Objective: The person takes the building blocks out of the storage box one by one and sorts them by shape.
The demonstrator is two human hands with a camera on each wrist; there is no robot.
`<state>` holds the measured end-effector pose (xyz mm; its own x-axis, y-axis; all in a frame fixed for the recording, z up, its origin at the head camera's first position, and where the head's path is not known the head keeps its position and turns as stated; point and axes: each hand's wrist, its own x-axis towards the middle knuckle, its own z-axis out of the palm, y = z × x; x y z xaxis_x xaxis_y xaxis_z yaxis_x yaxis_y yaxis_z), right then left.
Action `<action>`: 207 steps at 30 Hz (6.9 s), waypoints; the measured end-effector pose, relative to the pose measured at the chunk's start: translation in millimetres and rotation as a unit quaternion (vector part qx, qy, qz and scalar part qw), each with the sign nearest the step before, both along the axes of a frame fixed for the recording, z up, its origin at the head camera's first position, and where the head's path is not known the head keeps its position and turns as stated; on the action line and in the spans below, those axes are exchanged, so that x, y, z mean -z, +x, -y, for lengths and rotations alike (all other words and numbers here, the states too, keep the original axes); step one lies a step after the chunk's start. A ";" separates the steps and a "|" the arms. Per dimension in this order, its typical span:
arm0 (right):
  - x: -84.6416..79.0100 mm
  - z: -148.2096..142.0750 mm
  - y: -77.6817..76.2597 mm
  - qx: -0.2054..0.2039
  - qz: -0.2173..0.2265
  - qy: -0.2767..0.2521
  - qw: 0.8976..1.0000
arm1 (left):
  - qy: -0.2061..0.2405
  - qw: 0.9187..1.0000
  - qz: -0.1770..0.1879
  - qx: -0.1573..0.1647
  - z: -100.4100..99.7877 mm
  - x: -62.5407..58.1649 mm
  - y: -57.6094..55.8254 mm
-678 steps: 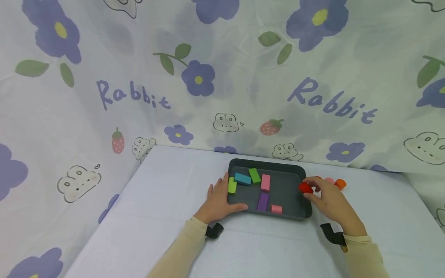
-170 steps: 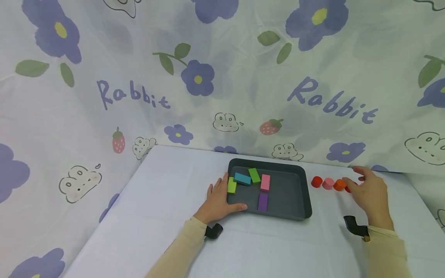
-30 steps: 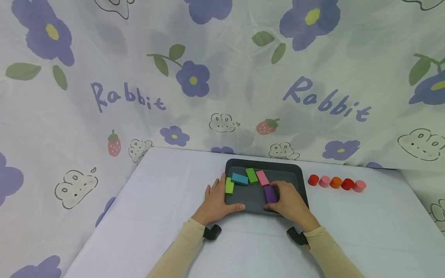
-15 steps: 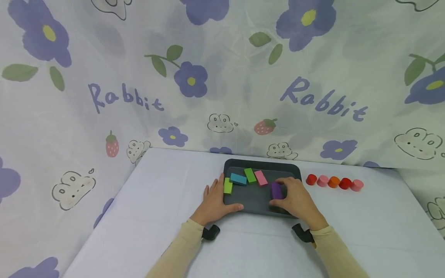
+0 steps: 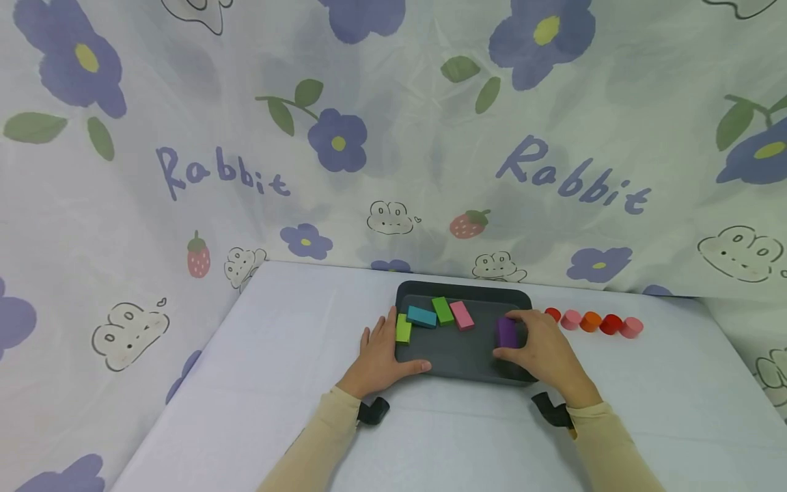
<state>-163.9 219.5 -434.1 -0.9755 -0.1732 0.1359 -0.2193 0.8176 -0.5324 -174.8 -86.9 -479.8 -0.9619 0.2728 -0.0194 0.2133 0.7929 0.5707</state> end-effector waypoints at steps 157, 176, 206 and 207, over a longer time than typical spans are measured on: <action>-24.8 -27.6 4.4 0.045 0.012 0.005 0.999 | 0.007 1.000 -0.002 -0.001 0.2 0.1 1.0; -24.7 -3.7 -22.6 0.009 0.022 -0.058 0.998 | 0.002 1.000 -0.003 0.002 0.0 1.5 2.3; -5.8 23.2 -74.9 -0.070 0.112 -0.143 0.981 | 0.002 1.000 -0.002 0.003 0.8 -0.1 2.1; -4.2 23.9 -76.6 -0.072 0.116 -0.141 0.981 | 0.003 1.000 -0.002 0.003 0.9 -0.4 2.0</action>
